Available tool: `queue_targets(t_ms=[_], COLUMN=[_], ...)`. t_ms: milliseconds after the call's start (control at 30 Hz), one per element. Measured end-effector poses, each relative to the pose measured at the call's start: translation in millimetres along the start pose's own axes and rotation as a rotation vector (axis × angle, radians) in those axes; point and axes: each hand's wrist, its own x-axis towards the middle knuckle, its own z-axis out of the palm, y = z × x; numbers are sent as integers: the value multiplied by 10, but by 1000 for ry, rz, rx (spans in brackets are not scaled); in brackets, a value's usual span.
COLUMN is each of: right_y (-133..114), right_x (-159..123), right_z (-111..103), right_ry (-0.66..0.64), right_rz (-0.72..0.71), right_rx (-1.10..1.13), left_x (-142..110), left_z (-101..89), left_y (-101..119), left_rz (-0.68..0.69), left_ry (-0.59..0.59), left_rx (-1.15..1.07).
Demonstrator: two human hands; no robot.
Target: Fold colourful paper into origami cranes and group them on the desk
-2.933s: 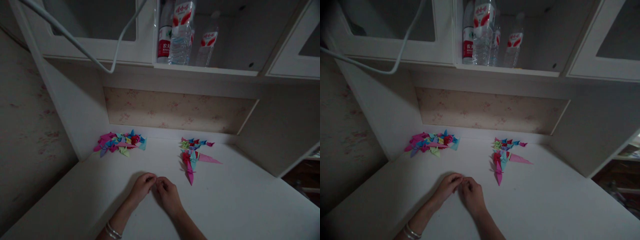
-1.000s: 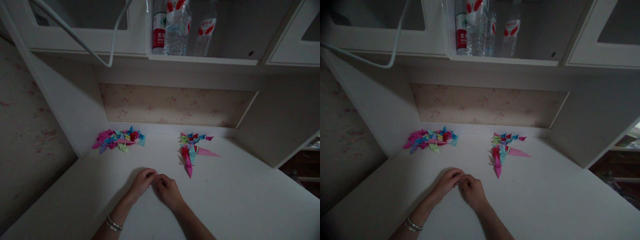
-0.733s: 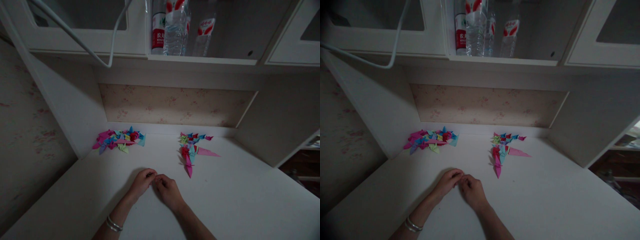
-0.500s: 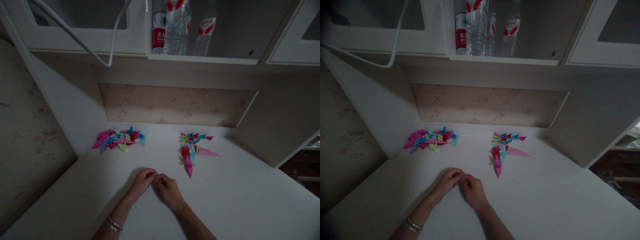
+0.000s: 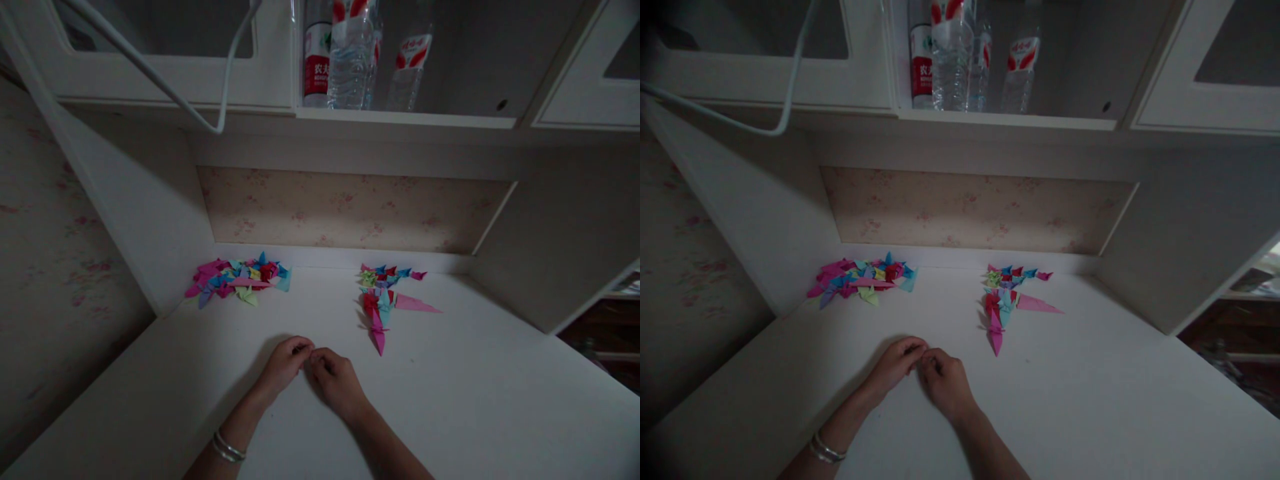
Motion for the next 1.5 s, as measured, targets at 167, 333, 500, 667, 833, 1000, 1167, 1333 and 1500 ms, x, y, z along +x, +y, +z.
queue_targets(t_ms=[167, 333, 500, 667, 833, 1000, 1167, 1333, 1500], right_y=[7, 5, -21, -22, -16, -10, -8, 11, -7], right_x=[5, 4, -3, -6, -7, -2, -1, 1, -1], right_z=[0, 5, -3, -8, -3, -1, -2, 7, 3], right_ry=[1, 9, -3, -4, -3, 8, 4, 9, 4], right_rz=[0, -1, 7, 2, 5, 6, 4, 2, 7], right_rx=[-22, -18, -12, 9, -3, -28, -10, -17, -9], left_x=[-4, -9, -21, -19, -20, -11, 1, 3, -3], left_z=[0, 5, 10, 12, 10, 13, 13, 8, 7], left_y=[1, 11, 49, 53, 55, 35, 13, 2, 1], left_rz=[23, 2, -13, -19, -13, -22, -15, -15, -9], left_ry=[11, 11, 16, 20, 12, 18, 12, 6, 5], left_rx=[24, 13, -9, -9, -4, -14, -21, -10, -12])
